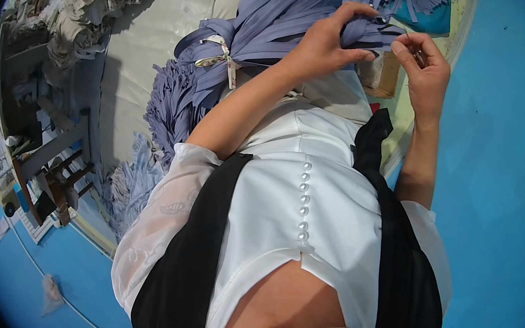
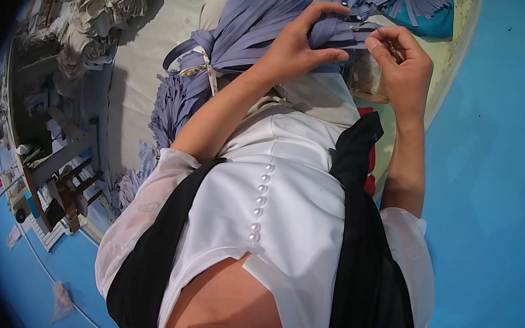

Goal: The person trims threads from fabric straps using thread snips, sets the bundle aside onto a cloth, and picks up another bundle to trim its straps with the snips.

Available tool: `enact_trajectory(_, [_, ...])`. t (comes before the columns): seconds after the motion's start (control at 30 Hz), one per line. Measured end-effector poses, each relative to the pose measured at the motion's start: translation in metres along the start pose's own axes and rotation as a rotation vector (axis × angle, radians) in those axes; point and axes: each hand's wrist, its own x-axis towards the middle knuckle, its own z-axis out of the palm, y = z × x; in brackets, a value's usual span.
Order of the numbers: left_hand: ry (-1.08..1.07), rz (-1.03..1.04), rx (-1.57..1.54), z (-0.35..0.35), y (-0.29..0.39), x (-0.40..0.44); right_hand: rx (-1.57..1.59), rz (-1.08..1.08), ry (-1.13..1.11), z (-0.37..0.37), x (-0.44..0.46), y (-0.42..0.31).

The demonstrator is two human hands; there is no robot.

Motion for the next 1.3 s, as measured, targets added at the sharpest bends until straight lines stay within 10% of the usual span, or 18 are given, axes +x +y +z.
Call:
enact_trajectory(0.1, [0.063, 0.117, 0.022, -0.003, -0.006, 0.005, -0.062, -0.005, -0.033, -0.002, -0.005, 0.002])
enact_trajectory(0.3, [0.022, -0.398, -0.363, -0.009, 0.007, 0.005, 0.071, 0.029, 0.120, -0.012, -0.003, 0.001])
enact_trajectory(0.8, [0.083, -0.441, -0.482, -0.010, 0.001, 0.008, -0.281, -0.194, 0.002, -0.008, -0.020, -0.033])
enact_trajectory(1.3, [0.109, -0.388, -0.475, -0.007, -0.001, 0.006, -0.692, 0.039, -0.181, -0.013, -0.013, -0.017])
